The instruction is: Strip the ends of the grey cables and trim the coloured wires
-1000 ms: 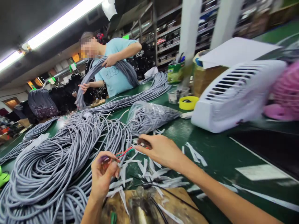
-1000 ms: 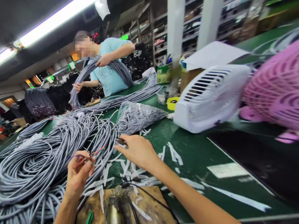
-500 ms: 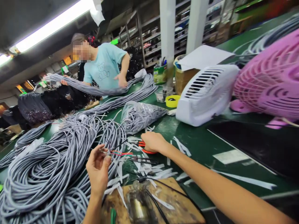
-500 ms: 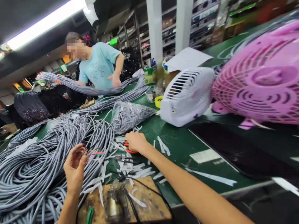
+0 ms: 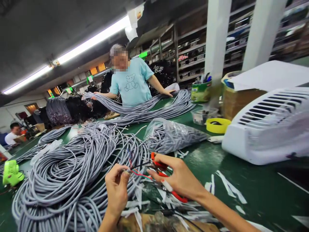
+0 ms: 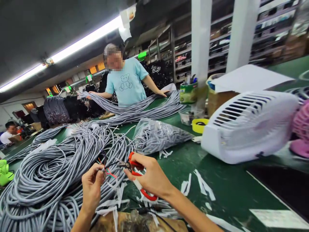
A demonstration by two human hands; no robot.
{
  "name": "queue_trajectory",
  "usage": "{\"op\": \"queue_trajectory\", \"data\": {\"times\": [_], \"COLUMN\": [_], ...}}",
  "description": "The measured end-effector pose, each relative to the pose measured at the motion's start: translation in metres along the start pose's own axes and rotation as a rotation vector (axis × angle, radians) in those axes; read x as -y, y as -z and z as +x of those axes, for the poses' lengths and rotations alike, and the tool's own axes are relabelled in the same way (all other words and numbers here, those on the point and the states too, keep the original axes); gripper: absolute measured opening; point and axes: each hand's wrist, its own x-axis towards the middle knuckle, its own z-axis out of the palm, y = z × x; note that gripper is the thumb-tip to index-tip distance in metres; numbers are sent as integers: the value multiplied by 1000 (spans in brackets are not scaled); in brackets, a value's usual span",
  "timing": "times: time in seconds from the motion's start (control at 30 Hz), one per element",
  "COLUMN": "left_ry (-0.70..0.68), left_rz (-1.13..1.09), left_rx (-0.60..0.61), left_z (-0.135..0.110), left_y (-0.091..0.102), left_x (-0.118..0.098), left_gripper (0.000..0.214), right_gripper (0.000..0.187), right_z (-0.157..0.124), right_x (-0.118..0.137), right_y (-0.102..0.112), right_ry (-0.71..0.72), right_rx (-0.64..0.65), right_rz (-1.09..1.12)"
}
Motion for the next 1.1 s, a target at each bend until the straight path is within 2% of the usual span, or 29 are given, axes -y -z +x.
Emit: {"op": "queue_trajectory", "data": {"times": [0.27,0.47,0.6,0.73,0.9,1.0,1.1], "left_ry": [-51,-155,-150,-86,28,52,49], "left_rz": [87,146,148,118,-68,-196,-233], "left_rx": [63,89,72,88,150,208,307], "left_z": [-2,-2,-1,-4,-9,-8,-7], "left_y": [-1,-2,-2,-2,-2,-1,2], "left_x": [-3,-9,-9,-4,2,1,-1], "left_gripper": [40,33,33,37,34,37,33], "right_gripper": [22,27,27,27,24,27,31], "right_z": [-3,-6,-8,-11,-13,-13,-12], "right_x": [6,6,5,5,6,4,2], "right_y": [1,0,-3,-7,-13,-17,-19], "right_ry": [116,48,29,46,-71,-190,-271], "right_rx": [-2,55,85,61,114,178,244], "right_rz": [78,117,107,120,209,303,386]}}
